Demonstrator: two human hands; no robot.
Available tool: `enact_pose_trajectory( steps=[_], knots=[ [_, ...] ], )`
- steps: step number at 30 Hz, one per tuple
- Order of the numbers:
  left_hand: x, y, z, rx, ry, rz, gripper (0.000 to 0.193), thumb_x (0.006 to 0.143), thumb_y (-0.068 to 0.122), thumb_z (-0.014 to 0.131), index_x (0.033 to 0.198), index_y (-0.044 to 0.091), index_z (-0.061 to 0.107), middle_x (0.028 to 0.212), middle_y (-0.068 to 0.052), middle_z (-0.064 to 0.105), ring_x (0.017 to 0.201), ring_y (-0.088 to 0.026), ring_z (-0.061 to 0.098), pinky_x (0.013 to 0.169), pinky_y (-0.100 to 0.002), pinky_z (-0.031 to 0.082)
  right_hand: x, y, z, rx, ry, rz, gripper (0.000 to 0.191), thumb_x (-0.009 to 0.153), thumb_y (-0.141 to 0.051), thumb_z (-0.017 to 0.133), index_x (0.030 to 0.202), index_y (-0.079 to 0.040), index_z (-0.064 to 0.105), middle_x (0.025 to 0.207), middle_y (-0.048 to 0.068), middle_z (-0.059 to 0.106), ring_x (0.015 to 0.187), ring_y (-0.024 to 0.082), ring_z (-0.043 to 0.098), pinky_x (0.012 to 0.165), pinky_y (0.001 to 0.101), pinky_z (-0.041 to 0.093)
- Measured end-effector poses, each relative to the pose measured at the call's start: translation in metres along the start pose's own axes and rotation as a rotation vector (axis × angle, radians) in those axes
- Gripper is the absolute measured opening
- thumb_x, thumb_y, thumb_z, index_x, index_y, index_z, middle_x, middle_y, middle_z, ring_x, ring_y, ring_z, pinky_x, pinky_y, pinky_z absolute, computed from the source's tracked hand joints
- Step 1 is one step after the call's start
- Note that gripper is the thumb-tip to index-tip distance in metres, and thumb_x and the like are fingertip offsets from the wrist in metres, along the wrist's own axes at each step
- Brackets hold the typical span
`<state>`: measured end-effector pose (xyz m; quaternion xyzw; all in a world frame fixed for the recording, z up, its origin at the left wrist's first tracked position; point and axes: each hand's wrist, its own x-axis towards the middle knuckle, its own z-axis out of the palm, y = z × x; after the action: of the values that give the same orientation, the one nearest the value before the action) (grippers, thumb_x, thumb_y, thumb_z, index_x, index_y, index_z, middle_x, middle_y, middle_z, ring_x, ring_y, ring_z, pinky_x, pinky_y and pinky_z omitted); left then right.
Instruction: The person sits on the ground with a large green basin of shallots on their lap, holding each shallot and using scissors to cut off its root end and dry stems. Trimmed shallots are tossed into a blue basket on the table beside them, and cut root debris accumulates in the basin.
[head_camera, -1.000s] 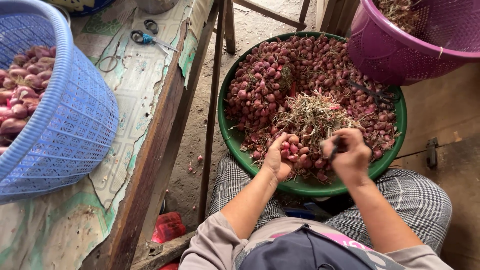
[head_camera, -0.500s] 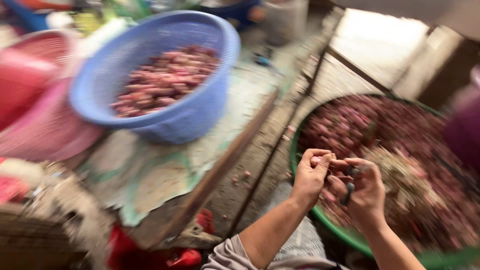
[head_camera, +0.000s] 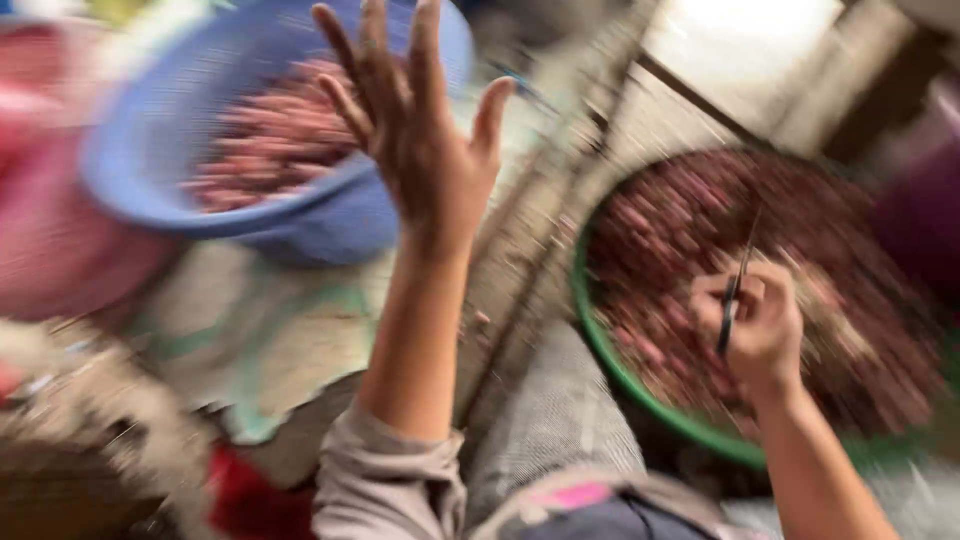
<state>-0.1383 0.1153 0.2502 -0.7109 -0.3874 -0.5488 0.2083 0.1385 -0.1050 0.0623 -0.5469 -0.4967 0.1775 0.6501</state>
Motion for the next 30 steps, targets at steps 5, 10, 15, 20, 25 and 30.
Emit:
enact_pose_trajectory(
  steps=[5,10,15,20,25,30],
  knots=[
    [-0.112,0.11,0.061,-0.988,-0.286,0.083,0.021,0.083,-0.005,0.069,0.078,0.013,0.062,0.092,-0.003,0.067,0.097,-0.022,0.07,0.086,-0.034,0.056,-0.027,0.027,-0.087,-0.3,0.187,0.288,0.051,0.088,-0.004,0.077,0.128,-0.004,0.045,0.116,0.012,0.074,0.103,0.015,0.069,0.086,0.0306,0.055],
    [-0.233,0.222,0.109,-0.968,-0.896,0.116,0.024,0.078,0.006,0.065,0.098,0.017,0.072,0.096,-0.009,0.069,0.098,-0.032,0.067,0.082,-0.044,0.055,-0.047,0.044,-0.098,-0.431,0.231,0.429,0.056,0.08,-0.007,0.081,0.126,-0.004,0.05,0.116,0.011,0.075,0.101,0.017,0.068,0.087,0.0302,0.054],
    [-0.289,0.259,0.151,-0.796,-1.116,0.184,0.043,0.079,0.008,0.07,0.119,0.022,0.067,0.106,-0.013,0.065,0.106,-0.036,0.065,0.082,-0.047,0.056,-0.051,0.047,-0.105,-0.658,0.249,0.532,0.064,0.074,-0.016,0.087,0.129,-0.005,0.056,0.11,0.013,0.07,0.099,0.022,0.067,0.086,0.0369,0.053],
    [-0.293,0.244,0.155,-0.786,-1.139,0.098,0.059,0.064,0.006,0.076,0.12,0.021,0.066,0.108,-0.015,0.067,0.105,-0.037,0.065,0.08,-0.047,0.056,-0.048,0.048,-0.111,-0.585,0.198,0.546,0.066,0.071,-0.018,0.089,0.127,-0.005,0.057,0.109,0.012,0.069,0.101,0.022,0.065,0.085,0.0357,0.052],
    [-0.281,0.235,0.155,-1.083,-1.102,-0.433,0.043,0.084,0.013,0.074,0.125,0.008,0.06,0.111,-0.019,0.074,0.104,-0.034,0.072,0.092,-0.044,0.057,-0.054,0.039,-0.114,-0.182,0.142,0.588,0.066,0.076,-0.027,0.086,0.125,-0.002,0.051,0.103,0.011,0.073,0.093,0.017,0.069,0.08,0.0303,0.055],
    [-0.282,0.239,0.161,-0.988,-1.194,-0.482,0.043,0.079,0.015,0.077,0.118,0.003,0.062,0.109,-0.017,0.072,0.104,-0.034,0.069,0.09,-0.044,0.055,-0.061,0.046,-0.109,-0.438,-0.036,0.886,0.066,0.07,-0.027,0.089,0.122,0.002,0.06,0.09,0.016,0.076,0.075,0.022,0.07,0.065,0.0331,0.055]
  ],
)
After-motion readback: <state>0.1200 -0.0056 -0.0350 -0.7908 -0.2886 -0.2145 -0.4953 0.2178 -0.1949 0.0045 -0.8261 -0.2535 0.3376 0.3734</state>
